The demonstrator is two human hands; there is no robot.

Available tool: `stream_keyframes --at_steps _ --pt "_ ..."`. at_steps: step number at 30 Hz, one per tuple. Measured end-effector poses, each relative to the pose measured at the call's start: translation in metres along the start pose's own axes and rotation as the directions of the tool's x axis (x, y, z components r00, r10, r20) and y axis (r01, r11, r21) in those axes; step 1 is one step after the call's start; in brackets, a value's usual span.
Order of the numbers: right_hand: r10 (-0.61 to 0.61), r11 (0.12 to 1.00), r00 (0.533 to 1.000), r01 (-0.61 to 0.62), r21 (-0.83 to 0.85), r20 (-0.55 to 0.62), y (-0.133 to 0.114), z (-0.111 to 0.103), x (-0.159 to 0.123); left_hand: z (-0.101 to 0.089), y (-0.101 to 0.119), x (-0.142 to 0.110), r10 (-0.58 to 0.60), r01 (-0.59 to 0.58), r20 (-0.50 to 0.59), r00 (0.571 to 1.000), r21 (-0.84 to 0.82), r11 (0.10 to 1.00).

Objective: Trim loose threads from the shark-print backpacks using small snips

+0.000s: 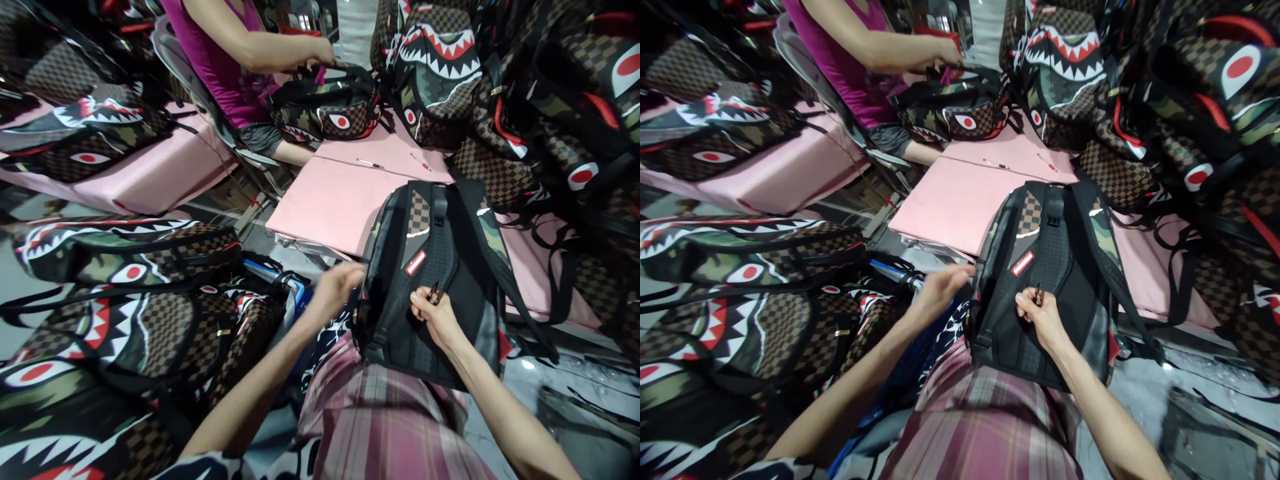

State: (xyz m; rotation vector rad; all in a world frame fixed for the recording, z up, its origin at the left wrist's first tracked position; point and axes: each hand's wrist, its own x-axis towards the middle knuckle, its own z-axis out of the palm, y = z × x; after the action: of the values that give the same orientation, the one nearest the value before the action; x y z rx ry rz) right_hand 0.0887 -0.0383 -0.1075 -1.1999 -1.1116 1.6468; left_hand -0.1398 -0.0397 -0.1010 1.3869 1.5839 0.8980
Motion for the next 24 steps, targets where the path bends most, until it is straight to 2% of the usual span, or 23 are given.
stream_keyframes --at_steps 1,3,5,8,10,24 --pt "-0.025 1.0 0.999 0.025 0.002 -0.021 -0.005 0.004 0.002 0.011 0.009 -0.012 -0.035 0.065 0.188 0.982 -0.155 0.986" --pt "-0.068 0.998 0.996 0.067 -0.01 -0.06 -0.015 0.012 0.009 0.029 0.025 -0.029 -0.105 0.279 0.443 0.891 -0.35 0.894" --pt "-0.06 0.998 0.995 0.059 -0.007 -0.076 -0.021 0.017 0.015 0.035 0.033 -0.034 -0.166 0.45 0.546 0.821 -0.442 0.776" --pt "-0.013 1.0 0.997 0.015 0.024 -0.075 -0.023 0.02 0.021 0.029 0.034 -0.026 -0.202 0.566 0.602 0.772 -0.509 0.649" --pt "-0.016 0.999 0.997 0.019 0.031 -0.082 -0.02 0.02 0.022 0.023 0.032 -0.022 -0.195 0.588 0.622 0.758 -0.524 0.616" --pt "-0.049 0.999 0.994 0.049 -0.003 -0.1 -0.012 0.014 0.016 0.029 0.036 -0.026 -0.19 0.569 0.605 0.773 -0.531 0.627"
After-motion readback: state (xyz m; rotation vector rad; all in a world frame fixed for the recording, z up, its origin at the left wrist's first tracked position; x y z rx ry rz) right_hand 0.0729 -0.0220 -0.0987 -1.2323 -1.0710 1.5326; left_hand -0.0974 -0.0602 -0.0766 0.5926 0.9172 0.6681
